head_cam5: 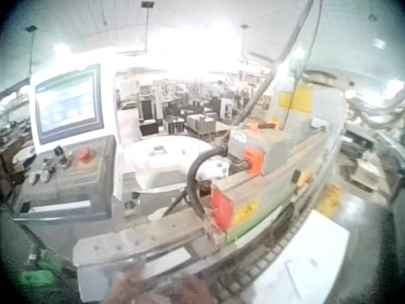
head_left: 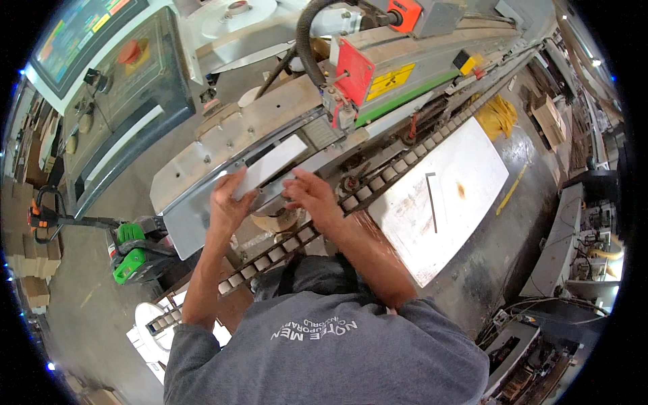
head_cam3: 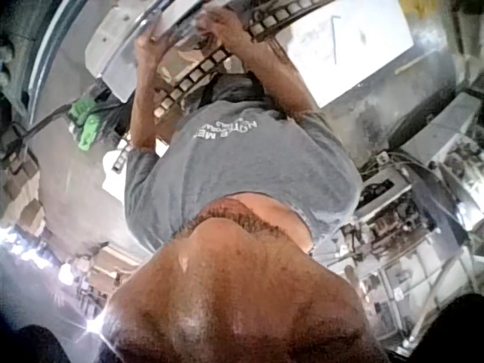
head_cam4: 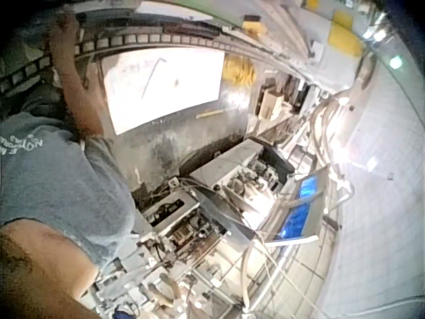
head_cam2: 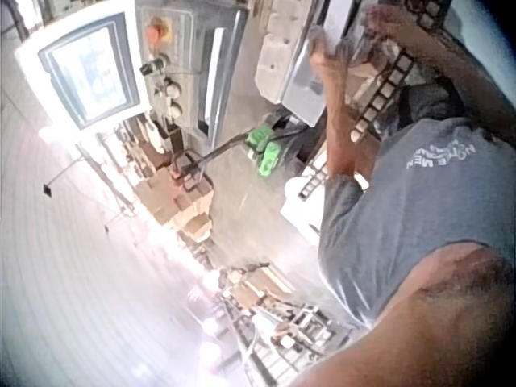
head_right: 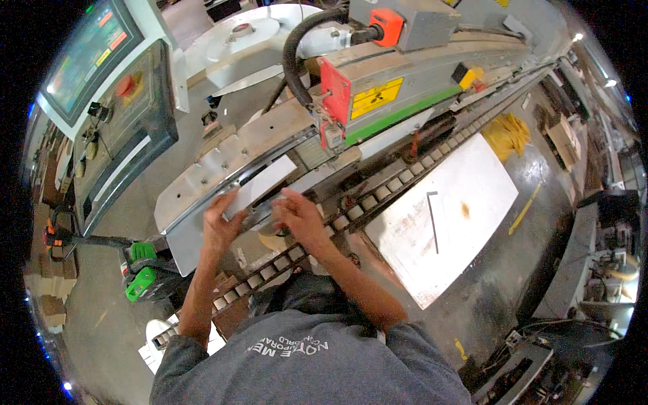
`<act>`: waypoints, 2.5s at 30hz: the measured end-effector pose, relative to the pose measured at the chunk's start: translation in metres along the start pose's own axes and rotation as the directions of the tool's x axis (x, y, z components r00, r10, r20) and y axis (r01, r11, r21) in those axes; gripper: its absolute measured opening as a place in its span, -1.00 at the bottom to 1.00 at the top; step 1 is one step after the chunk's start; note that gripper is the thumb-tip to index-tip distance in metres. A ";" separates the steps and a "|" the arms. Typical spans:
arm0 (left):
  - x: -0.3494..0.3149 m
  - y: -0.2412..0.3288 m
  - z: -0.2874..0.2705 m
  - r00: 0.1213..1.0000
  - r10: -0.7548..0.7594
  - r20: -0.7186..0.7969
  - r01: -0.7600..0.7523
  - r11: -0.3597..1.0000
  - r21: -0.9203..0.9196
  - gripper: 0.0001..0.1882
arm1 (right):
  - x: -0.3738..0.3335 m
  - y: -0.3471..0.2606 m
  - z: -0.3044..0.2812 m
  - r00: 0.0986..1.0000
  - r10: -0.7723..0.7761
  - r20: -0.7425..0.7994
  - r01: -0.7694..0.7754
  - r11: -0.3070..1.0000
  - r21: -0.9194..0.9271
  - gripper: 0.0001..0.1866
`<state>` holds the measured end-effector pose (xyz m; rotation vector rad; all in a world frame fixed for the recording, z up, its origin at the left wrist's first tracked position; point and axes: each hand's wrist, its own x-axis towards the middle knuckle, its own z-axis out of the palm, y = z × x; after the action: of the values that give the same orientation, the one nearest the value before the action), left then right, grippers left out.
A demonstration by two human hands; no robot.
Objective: The person feeds white edge bands into a woodworking machine by hand and gathers stacked wood pieces from a pallet to place them on a table.
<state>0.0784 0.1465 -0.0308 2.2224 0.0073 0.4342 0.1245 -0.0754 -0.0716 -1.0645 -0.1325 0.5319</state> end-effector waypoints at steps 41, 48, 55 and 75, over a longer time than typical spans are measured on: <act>-0.004 -0.059 -0.015 0.954 0.105 -0.282 0.002 0.935 0.354 -0.61 | 0.065 0.028 0.066 0.999 -0.039 0.024 0.043 0.973 -0.229 -0.55; 0.011 -0.046 0.005 0.962 0.021 -0.272 0.066 0.949 0.308 -0.63 | 0.074 0.016 0.046 0.998 -0.065 -0.017 0.058 0.962 -0.266 -0.53; 0.041 -0.026 0.044 0.969 -0.048 -0.243 0.110 0.963 0.246 -0.63 | 0.086 -0.013 0.011 0.983 -0.155 -0.097 0.127 0.961 -0.245 -0.75; 0.131 0.031 0.164 0.980 0.118 -0.159 -0.070 0.957 0.280 -0.66 | -0.096 -0.054 -0.337 0.606 -0.650 -0.459 -0.536 0.093 -0.839 -0.28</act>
<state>0.2480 0.0233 -0.0625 2.4557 0.0573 0.7168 0.1793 -0.4099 -0.1758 -2.6924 0.3805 -0.4324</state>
